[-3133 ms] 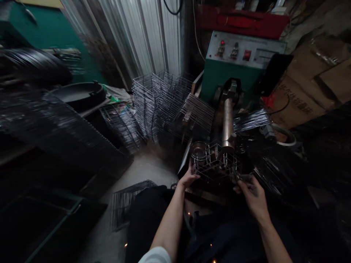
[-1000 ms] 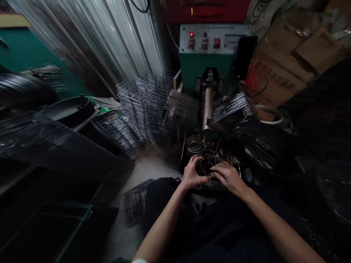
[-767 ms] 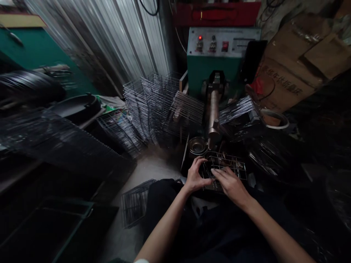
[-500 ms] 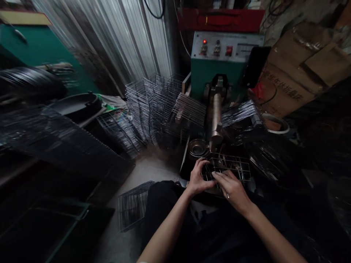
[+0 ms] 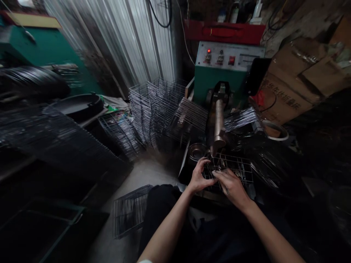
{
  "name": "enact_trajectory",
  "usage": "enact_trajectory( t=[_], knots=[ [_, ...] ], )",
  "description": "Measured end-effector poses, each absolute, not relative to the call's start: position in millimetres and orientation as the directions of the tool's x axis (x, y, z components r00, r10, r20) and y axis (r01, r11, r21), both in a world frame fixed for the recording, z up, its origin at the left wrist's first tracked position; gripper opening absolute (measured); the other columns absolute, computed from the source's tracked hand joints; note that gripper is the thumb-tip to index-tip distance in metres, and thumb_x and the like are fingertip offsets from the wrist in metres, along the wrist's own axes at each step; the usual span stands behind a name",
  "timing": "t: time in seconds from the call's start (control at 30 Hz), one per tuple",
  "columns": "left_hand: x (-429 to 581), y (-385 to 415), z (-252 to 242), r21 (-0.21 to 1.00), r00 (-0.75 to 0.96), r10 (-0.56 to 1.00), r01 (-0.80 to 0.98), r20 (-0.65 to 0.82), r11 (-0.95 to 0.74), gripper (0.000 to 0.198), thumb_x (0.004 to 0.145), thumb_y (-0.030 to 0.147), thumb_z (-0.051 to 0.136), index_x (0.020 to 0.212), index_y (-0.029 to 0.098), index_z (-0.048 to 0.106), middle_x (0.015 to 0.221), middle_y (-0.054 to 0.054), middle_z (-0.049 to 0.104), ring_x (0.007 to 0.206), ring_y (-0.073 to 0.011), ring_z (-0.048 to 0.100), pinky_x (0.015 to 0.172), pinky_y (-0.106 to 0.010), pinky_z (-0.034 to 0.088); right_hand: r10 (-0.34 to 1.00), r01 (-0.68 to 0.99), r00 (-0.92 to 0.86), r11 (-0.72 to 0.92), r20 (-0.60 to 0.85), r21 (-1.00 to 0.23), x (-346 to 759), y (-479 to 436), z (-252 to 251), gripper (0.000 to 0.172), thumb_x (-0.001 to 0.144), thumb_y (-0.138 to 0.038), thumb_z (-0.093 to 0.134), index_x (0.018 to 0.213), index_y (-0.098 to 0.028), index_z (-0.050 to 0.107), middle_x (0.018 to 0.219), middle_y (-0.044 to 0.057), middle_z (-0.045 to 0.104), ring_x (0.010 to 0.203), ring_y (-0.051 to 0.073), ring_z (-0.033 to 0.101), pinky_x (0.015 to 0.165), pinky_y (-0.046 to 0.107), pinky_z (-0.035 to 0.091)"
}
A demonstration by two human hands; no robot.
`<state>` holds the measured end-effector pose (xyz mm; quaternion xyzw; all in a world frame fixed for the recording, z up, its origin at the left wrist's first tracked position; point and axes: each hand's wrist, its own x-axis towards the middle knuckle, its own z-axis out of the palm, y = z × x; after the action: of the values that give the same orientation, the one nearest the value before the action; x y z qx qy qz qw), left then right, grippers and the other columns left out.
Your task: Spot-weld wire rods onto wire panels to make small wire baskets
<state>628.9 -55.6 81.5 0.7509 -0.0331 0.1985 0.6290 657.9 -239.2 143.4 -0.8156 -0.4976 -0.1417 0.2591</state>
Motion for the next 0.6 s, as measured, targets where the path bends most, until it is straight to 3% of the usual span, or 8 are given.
enact_trajectory(
  t=[0.23,0.37,0.6],
  knots=[
    [627.3,-53.7,83.9,0.908,0.898,0.198,-0.343,0.392,-0.242,0.072,0.059,0.031,0.087,0.123,0.024,0.056,0.140,-0.011,0.049,0.128,-0.0305,0.052,0.105,-0.047,0.047,0.716,0.881,0.467,-0.328,0.518,-0.340,657.2,-236.6,147.1,0.042,0.095,-0.006,0.046,0.131,-0.021,0.064,0.115,0.009,0.072,0.099,0.024,0.064,0.085,0.040,0.058],
    [632.9,-47.6,86.9,0.898,0.892,0.205,-0.343,0.403,-0.274,0.073,0.056,0.030,0.089,0.122,0.025,0.057,0.136,-0.009,0.051,0.128,-0.0308,0.052,0.108,-0.048,0.044,0.702,0.871,0.485,-0.331,0.522,-0.364,661.2,-233.3,149.2,0.040,0.096,-0.006,0.048,0.129,-0.021,0.063,0.114,0.009,0.071,0.102,0.024,0.062,0.089,0.041,0.055],
    [661.9,-33.9,91.8,0.932,0.915,0.194,-0.325,0.353,-0.162,0.072,0.059,0.033,0.088,0.122,0.022,0.056,0.129,-0.010,0.057,0.116,-0.0273,0.060,0.097,-0.044,0.053,0.618,0.811,0.580,-0.378,0.531,-0.447,683.2,-213.4,153.7,0.022,0.097,-0.014,0.052,0.111,-0.024,0.066,0.098,0.007,0.068,0.096,0.024,0.062,0.084,0.039,0.054]
  ],
)
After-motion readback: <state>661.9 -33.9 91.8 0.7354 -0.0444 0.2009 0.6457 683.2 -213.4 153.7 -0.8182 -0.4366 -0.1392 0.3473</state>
